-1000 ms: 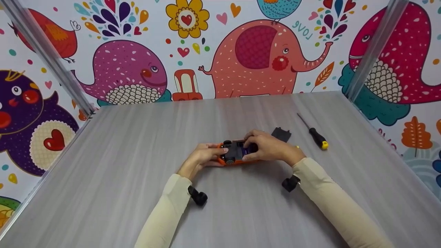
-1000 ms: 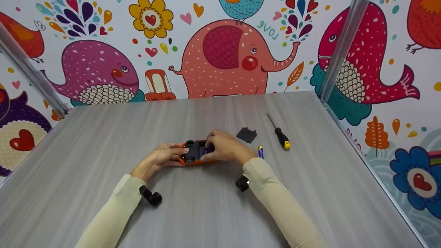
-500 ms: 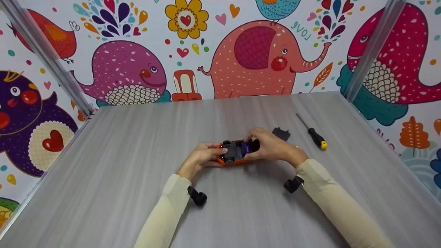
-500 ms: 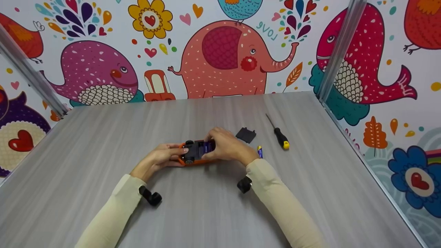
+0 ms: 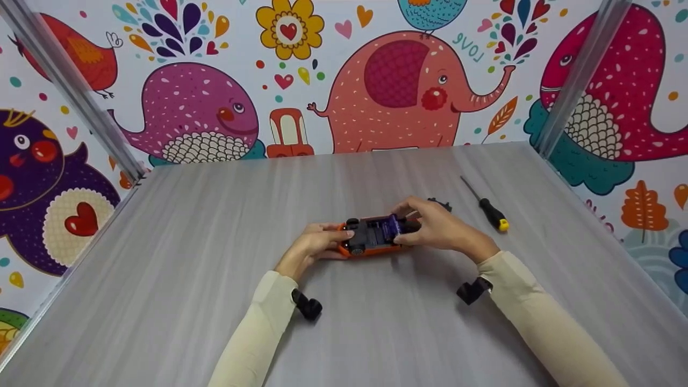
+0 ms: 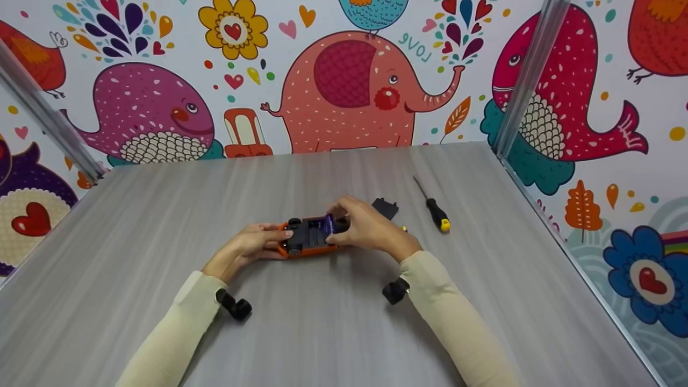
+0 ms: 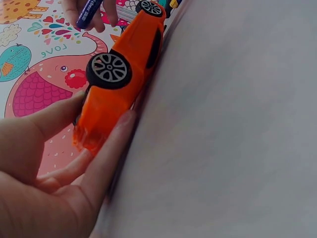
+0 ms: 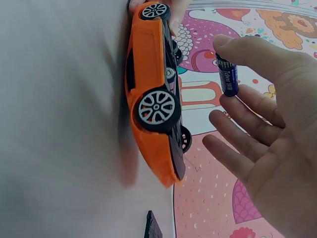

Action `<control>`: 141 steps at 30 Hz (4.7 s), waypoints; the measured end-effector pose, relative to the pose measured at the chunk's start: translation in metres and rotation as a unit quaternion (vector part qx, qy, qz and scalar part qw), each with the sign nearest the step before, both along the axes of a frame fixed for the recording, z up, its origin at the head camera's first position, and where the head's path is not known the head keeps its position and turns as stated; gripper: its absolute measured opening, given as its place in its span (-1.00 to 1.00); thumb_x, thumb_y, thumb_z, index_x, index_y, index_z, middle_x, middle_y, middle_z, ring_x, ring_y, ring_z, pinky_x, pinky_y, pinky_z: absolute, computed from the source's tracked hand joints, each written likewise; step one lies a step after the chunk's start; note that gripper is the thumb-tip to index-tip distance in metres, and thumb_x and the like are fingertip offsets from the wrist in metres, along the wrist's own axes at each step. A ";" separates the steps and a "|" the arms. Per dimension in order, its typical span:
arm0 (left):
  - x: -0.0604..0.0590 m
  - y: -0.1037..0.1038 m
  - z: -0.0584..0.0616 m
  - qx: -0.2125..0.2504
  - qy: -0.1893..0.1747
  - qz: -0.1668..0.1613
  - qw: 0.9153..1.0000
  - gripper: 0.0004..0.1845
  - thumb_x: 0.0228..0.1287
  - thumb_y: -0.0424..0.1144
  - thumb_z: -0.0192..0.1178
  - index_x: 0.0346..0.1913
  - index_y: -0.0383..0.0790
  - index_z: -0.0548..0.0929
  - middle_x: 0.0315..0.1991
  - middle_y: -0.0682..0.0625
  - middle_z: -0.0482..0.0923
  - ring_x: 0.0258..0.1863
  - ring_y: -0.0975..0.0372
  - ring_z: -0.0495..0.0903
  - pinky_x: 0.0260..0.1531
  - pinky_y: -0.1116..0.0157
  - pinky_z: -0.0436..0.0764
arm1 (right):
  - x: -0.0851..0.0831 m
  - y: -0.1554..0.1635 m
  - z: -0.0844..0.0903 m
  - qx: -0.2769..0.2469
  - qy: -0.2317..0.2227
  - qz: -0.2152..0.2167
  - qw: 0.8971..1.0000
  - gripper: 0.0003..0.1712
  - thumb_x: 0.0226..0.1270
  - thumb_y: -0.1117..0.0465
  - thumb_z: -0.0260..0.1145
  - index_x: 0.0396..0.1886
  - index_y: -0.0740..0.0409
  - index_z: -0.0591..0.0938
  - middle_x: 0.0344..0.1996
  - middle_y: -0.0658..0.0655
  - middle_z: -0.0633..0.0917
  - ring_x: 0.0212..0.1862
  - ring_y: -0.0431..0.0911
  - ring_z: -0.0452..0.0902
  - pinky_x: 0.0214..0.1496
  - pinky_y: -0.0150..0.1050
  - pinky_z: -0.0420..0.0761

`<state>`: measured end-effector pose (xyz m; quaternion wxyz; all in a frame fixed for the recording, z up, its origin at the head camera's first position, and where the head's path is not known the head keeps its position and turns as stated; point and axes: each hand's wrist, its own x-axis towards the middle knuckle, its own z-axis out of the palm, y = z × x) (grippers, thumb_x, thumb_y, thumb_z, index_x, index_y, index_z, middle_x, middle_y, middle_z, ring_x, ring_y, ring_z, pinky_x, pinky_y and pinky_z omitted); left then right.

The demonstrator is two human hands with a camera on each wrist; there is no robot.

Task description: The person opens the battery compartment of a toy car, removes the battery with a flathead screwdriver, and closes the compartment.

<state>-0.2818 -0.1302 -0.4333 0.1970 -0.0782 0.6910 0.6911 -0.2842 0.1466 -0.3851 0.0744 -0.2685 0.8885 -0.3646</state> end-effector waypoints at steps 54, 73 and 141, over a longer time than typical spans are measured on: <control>-0.002 -0.001 -0.001 -0.007 -0.007 -0.005 1.000 -0.37 0.24 -0.28 0.40 0.34 -0.36 0.46 0.11 -0.26 0.67 -0.10 0.08 0.75 -0.19 0.13 0.77 | -0.005 0.149 -0.021 0.051 -0.048 -0.081 0.994 -0.33 0.14 -0.10 0.52 0.22 0.02 0.58 -0.07 0.20 0.63 -0.08 0.00 0.50 -0.19 -0.37 0.59; -0.002 0.000 -0.002 0.007 -0.005 0.000 1.000 -0.44 0.26 -0.34 0.36 0.30 -0.38 0.50 -0.09 -0.15 0.73 -0.28 0.17 0.73 -0.27 0.15 0.77 | -0.005 0.143 -0.034 0.086 -0.039 -0.079 0.992 -0.28 0.16 -0.02 0.53 0.28 0.13 0.55 0.05 0.28 0.61 -0.08 0.00 0.49 -0.12 -0.29 0.54; 0.000 -0.002 -0.001 -0.002 -0.001 -0.006 1.000 -0.41 0.23 -0.28 0.40 0.29 -0.37 0.51 0.09 -0.26 0.68 -0.16 0.12 0.75 -0.18 0.13 0.77 | 0.003 -0.005 -0.009 0.120 0.078 -0.036 0.989 -0.34 0.26 -0.12 0.44 0.25 0.11 0.58 0.15 0.17 0.52 0.12 0.01 0.40 0.18 0.07 0.57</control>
